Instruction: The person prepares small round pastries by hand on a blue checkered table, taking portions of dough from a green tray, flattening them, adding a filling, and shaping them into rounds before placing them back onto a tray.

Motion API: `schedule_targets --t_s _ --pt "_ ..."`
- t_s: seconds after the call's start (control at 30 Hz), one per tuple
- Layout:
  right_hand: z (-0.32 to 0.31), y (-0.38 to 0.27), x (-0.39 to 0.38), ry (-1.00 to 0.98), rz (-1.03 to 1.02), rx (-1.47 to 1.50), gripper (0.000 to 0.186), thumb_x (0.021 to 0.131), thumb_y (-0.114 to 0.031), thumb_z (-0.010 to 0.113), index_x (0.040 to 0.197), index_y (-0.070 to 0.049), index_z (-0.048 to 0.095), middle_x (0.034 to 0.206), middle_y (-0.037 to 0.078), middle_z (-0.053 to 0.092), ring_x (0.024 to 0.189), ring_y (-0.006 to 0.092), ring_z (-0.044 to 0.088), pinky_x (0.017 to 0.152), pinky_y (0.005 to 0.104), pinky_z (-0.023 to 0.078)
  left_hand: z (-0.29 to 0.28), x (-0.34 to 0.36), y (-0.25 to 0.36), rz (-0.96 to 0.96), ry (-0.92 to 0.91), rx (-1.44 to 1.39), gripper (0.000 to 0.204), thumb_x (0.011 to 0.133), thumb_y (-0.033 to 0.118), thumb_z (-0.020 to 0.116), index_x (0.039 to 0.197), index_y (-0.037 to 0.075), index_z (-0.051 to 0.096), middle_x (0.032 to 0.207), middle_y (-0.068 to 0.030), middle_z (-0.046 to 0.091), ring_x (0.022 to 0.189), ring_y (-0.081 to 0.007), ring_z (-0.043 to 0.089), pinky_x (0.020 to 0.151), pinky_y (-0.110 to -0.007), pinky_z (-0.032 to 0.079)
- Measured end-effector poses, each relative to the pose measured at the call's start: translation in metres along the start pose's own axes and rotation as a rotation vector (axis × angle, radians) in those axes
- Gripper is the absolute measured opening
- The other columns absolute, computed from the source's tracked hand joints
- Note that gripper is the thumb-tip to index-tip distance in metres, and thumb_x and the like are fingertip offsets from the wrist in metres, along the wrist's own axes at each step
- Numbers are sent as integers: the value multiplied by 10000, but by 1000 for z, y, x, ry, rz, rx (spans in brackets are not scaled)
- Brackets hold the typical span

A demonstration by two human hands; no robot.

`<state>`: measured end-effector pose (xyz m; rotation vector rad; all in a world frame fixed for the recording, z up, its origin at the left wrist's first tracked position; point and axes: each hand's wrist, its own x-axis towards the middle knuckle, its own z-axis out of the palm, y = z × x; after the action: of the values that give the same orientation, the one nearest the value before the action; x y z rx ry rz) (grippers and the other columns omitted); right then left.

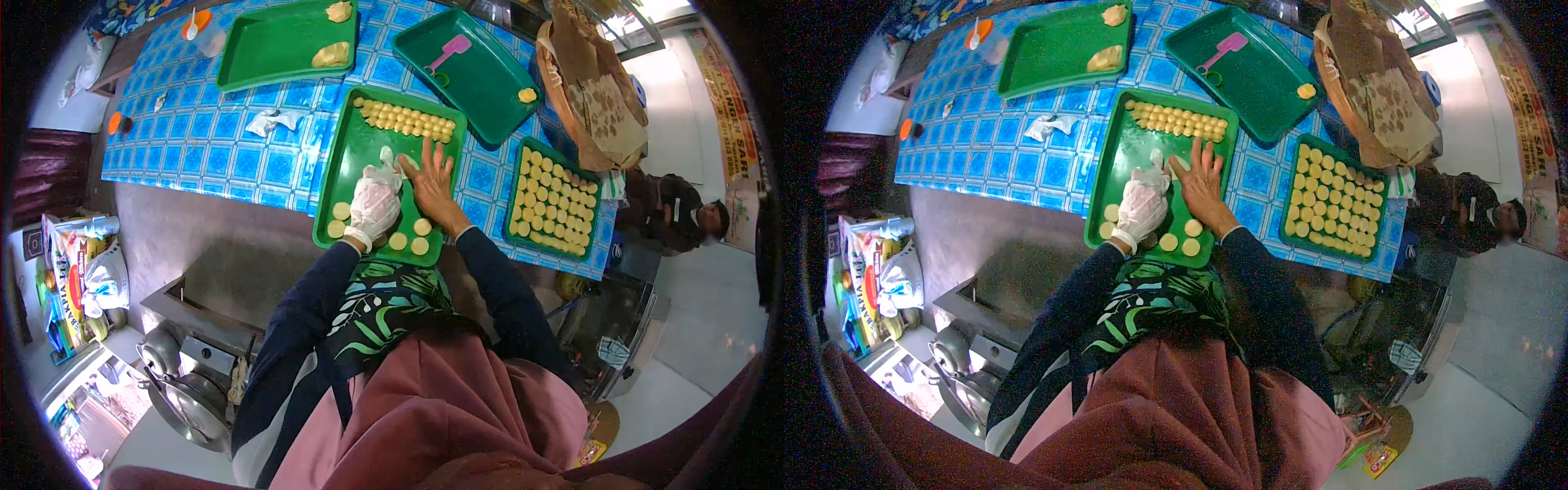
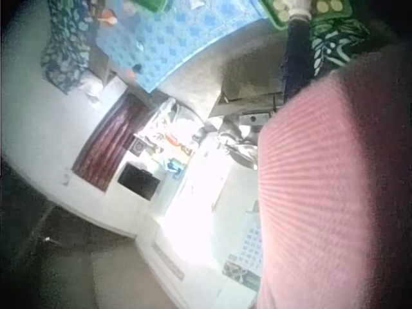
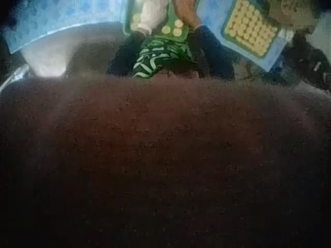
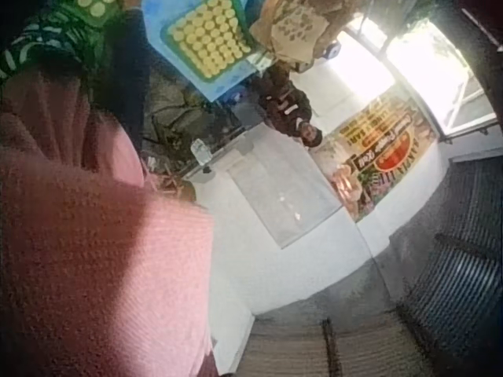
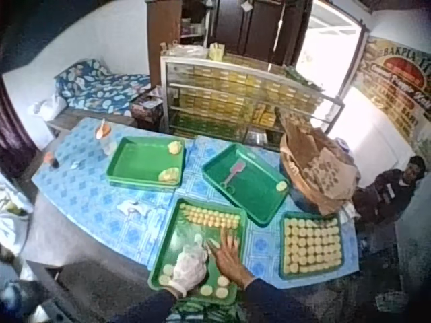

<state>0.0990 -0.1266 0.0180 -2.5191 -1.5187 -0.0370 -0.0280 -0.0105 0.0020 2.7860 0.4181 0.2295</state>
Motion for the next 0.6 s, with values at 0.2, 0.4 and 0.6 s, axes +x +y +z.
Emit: schedule_targets --t_s 0.2,0.4,0.6 --pt "4 14 -18 -38 26 1 570 864 -10 570 1395 -213 599 1587 335 220 1407 568 259 1066 680 260 -22 1 27 91 -96 297 615 848 204 589 1445 99 485 882 -29 688 836 -232 648 722 -390 472" --pt "-4 7 -30 -67 -54 -110 526 875 -51 571 1393 -146 588 1561 345 259 1407 569 268 1079 668 265 -13 -12 14 35 -96 157 635 826 210 599 1449 135 508 1025 -73 679 933 -255 622 788 -386 441" --pt "-11 10 -41 -164 2 -89 596 838 -59 649 1419 -165 569 1577 354 214 1407 579 247 1053 719 250 -4 -10 10 -61 186 -63 434 855 193 588 1283 137 639 1019 -147 687 976 -341 629 796 -470 482"
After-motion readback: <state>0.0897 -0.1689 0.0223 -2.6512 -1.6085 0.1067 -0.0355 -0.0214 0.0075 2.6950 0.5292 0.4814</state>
